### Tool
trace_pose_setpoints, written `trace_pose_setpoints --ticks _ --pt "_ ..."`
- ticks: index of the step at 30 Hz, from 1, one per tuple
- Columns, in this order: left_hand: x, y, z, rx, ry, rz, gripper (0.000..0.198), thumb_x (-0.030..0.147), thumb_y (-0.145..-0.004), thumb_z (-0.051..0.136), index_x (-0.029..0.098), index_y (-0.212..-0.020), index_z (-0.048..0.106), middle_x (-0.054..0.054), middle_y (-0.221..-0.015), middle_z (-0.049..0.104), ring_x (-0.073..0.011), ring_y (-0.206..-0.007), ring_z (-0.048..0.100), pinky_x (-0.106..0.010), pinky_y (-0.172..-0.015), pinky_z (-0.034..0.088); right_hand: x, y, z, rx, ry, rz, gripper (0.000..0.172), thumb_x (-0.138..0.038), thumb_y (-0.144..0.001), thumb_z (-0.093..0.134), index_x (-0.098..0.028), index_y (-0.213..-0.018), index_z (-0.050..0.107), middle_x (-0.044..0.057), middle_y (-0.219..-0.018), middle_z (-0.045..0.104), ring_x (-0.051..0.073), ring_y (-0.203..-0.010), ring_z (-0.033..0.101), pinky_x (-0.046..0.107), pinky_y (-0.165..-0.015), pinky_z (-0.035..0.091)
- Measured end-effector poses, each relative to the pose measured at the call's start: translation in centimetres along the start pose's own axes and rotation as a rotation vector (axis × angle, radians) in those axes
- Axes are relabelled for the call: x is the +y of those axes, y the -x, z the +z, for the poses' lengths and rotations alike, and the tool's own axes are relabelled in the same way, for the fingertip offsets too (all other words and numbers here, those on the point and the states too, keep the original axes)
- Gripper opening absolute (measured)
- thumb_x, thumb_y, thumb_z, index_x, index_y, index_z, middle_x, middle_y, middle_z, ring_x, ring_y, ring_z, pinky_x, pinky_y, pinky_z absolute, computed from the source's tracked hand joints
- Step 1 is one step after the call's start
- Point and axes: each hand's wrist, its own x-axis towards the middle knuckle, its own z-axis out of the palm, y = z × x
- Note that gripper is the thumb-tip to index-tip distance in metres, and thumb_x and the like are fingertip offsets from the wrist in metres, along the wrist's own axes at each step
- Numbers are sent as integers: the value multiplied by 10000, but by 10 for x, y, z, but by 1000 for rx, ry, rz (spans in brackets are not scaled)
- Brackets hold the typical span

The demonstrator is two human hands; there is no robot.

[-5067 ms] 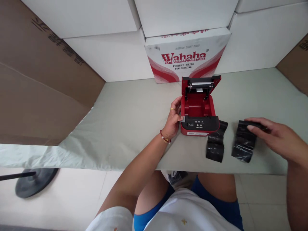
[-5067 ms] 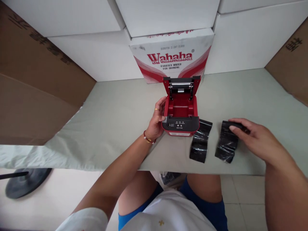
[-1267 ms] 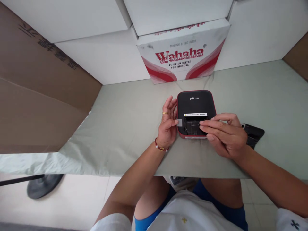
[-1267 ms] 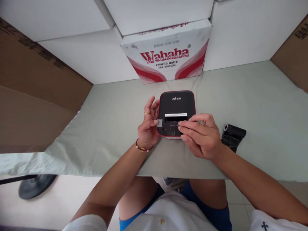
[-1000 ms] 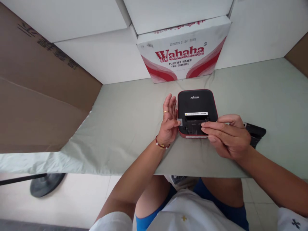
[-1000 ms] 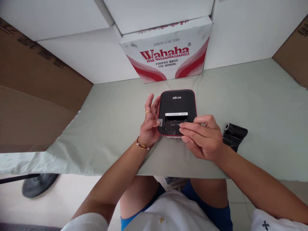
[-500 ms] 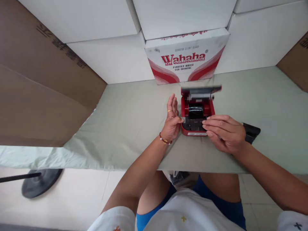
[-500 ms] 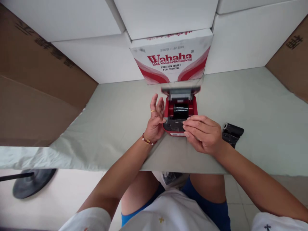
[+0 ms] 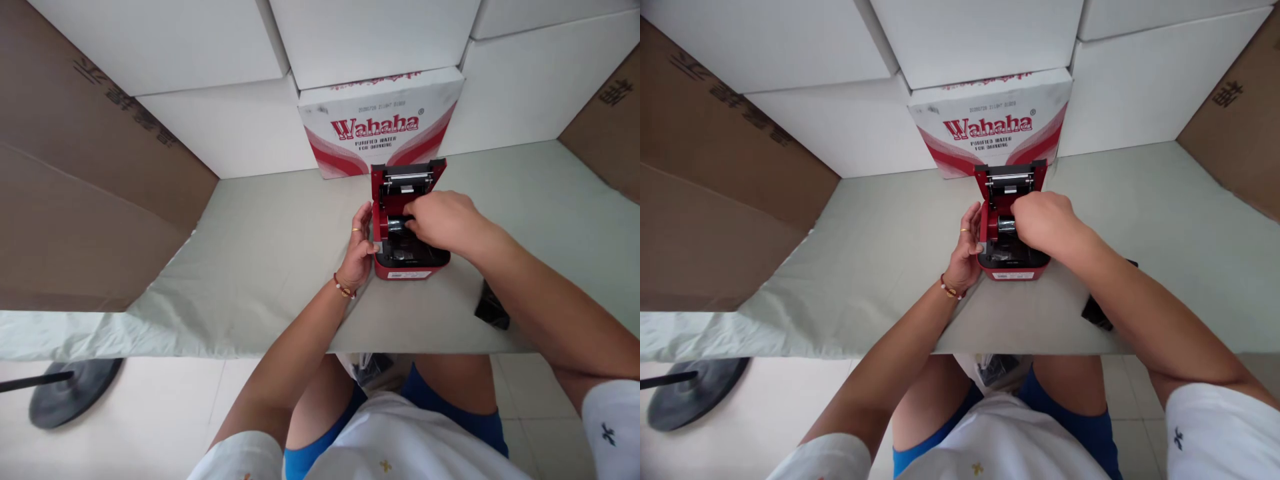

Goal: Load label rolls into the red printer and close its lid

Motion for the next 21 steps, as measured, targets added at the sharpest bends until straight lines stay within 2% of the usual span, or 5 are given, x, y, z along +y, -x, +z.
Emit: trace_pose_setpoints --ticks 4,8,15,18,21 --pt "0 0 0 -16 -19 3 902 509 -708 841 388 -1545 527 -18 -1720 476 -352 -1686 310 -505 -1400 226 -13 -14 6 -21 31 7 220 -191 -903 704 -205 -1060 858 195 -1081 844 400 -1009 787 447 -771 561" --pt "1 0 1 4 -26 -10 861 476 -731 827 385 -1537 539 -15 -1716 489 -340 -1687 315 -495 -1398 237 -15 -17 10 -22 6 9 201 -150 -911 682 -197 -1019 845 191 -1078 846 383 -1024 792 438 -804 573" --pt "-4 -3 0 -4 -6 19 872 509 -707 838 369 -1517 545 -34 -1691 508 -356 -1654 360 -516 -1378 270 -10 -10 11 13 -57 71 361 -240 -952 699 -214 -1306 764 182 -1234 826 370 -1070 784 430 -818 584" --pt "-4 -4 0 1 5 16 869 498 -705 844 364 -1512 551 -40 -1668 528 -355 -1641 380 -519 -1375 278 -5 2 7 53 -170 63 325 -318 -989 679 -219 -1292 747 147 -1138 834 340 -1004 779 418 -815 573" --pt "-2 -3 1 8 1 6 864 505 -711 845 365 -1512 555 -39 -1666 534 -354 -1642 382 -521 -1382 274 13 28 1 135 -465 -55 260 -385 -995 650 -240 -1185 754 77 -987 826 275 -852 751 387 -750 562"
